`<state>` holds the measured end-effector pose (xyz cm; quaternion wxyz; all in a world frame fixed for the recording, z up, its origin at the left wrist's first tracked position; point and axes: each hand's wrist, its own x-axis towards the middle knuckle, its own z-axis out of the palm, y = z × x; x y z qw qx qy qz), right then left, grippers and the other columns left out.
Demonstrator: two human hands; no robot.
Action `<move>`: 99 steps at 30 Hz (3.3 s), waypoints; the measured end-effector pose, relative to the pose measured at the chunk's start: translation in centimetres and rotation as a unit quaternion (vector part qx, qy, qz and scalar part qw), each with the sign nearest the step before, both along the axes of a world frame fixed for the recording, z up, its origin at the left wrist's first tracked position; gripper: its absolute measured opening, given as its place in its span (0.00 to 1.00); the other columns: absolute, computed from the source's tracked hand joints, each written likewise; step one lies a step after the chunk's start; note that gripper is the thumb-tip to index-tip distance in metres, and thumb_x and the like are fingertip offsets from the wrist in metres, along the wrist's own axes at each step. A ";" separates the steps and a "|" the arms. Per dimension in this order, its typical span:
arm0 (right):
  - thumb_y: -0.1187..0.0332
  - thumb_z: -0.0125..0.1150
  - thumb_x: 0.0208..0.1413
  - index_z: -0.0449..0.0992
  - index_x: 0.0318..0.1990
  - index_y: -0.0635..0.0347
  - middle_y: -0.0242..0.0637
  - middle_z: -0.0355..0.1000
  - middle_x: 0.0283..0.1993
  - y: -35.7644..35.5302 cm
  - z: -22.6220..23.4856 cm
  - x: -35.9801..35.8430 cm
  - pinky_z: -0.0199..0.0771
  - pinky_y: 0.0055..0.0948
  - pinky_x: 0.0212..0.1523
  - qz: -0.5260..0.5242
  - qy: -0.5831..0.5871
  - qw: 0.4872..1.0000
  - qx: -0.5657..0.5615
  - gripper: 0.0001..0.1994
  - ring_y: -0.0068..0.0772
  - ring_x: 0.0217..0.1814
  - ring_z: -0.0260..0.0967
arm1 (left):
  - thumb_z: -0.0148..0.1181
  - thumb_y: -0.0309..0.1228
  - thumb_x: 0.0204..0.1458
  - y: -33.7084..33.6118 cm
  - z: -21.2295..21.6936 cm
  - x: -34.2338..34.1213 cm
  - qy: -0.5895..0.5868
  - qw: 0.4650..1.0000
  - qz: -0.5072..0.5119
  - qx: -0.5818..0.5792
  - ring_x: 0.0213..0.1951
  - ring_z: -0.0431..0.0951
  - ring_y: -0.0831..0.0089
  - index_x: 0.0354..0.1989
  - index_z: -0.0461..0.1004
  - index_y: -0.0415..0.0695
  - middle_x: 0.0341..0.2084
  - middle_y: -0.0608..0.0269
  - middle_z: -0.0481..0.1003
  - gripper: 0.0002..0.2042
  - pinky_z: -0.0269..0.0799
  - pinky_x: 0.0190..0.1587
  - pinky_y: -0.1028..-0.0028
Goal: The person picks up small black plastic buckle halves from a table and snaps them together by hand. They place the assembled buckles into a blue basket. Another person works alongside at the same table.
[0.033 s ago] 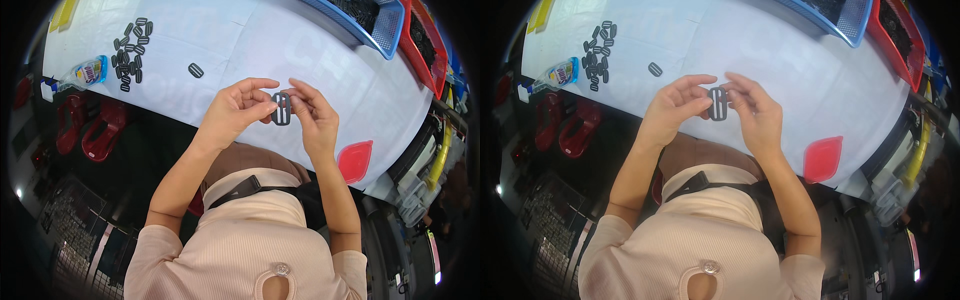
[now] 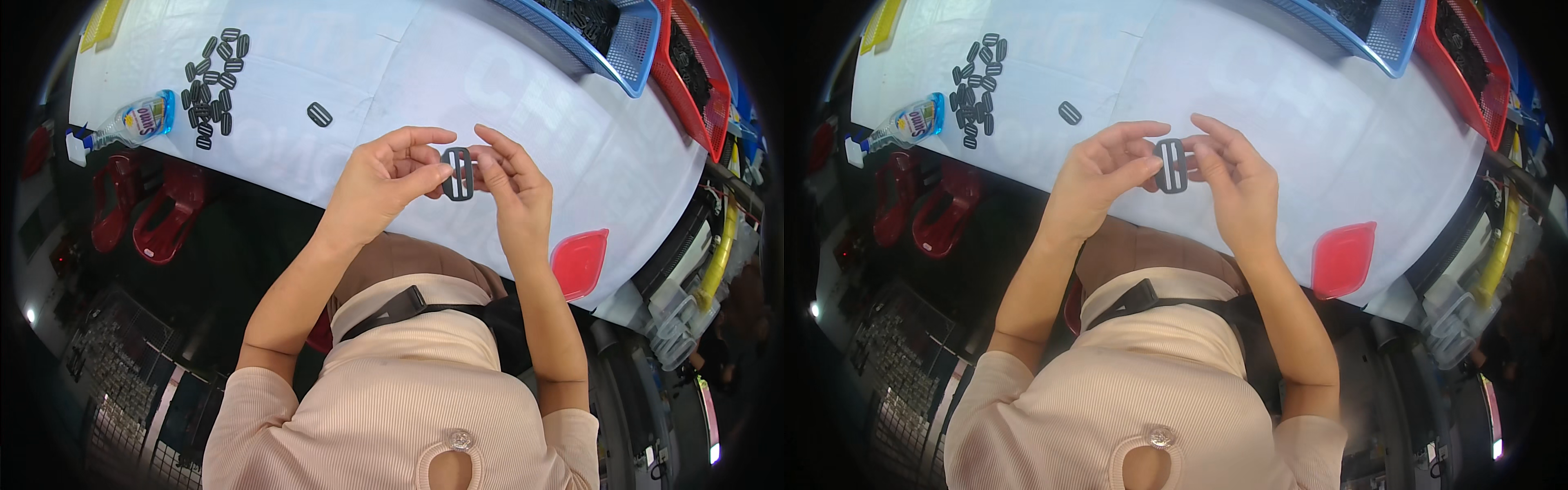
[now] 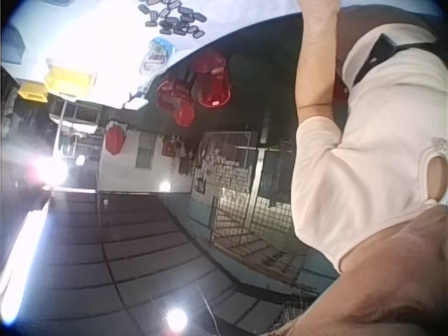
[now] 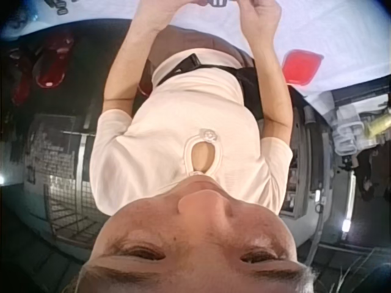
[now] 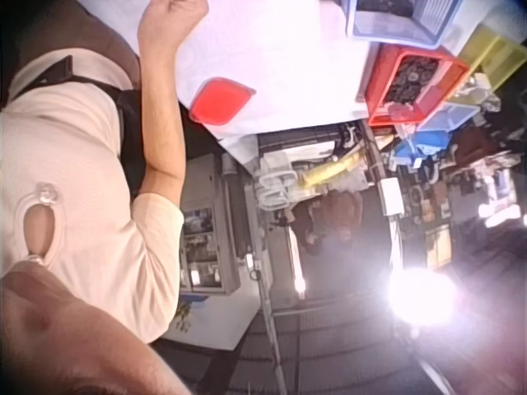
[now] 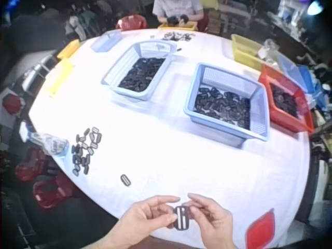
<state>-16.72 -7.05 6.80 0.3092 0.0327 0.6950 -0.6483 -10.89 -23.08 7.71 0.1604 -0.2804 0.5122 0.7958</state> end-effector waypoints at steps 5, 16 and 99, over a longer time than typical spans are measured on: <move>0.66 0.52 0.58 0.71 0.48 0.69 0.42 0.74 0.38 0.6 1.0 0.1 0.74 0.26 0.37 -0.015 -0.243 0.966 -0.089 0.16 0.30 0.36 0.73 | 0.57 0.23 0.50 0.2 0.3 0.2 0.025 0.998 0.037 -0.039 0.30 0.72 0.79 0.45 0.73 0.36 0.27 0.70 0.70 0.13 0.68 0.35 0.79; 0.64 0.55 0.57 0.75 0.39 0.69 0.40 0.75 0.32 -0.2 0.9 1.9 0.73 0.24 0.33 -0.019 -0.170 0.985 -0.033 0.14 0.24 0.27 0.69 | 0.58 0.22 0.49 1.2 -0.4 1.2 0.027 0.992 0.095 -0.073 0.29 0.72 0.84 0.42 0.74 0.36 0.25 0.69 0.71 0.11 0.71 0.34 0.83; 0.61 0.52 0.58 0.73 0.46 0.61 0.34 0.73 0.37 1.1 -1.2 -5.5 0.70 0.20 0.35 0.056 0.010 0.992 0.113 0.15 0.23 0.34 0.70 | 0.55 0.28 0.50 -9.5 -11.0 14.3 0.019 0.772 0.214 -0.598 0.45 0.71 0.56 0.43 0.71 0.41 0.40 0.51 0.71 0.12 0.66 0.48 0.65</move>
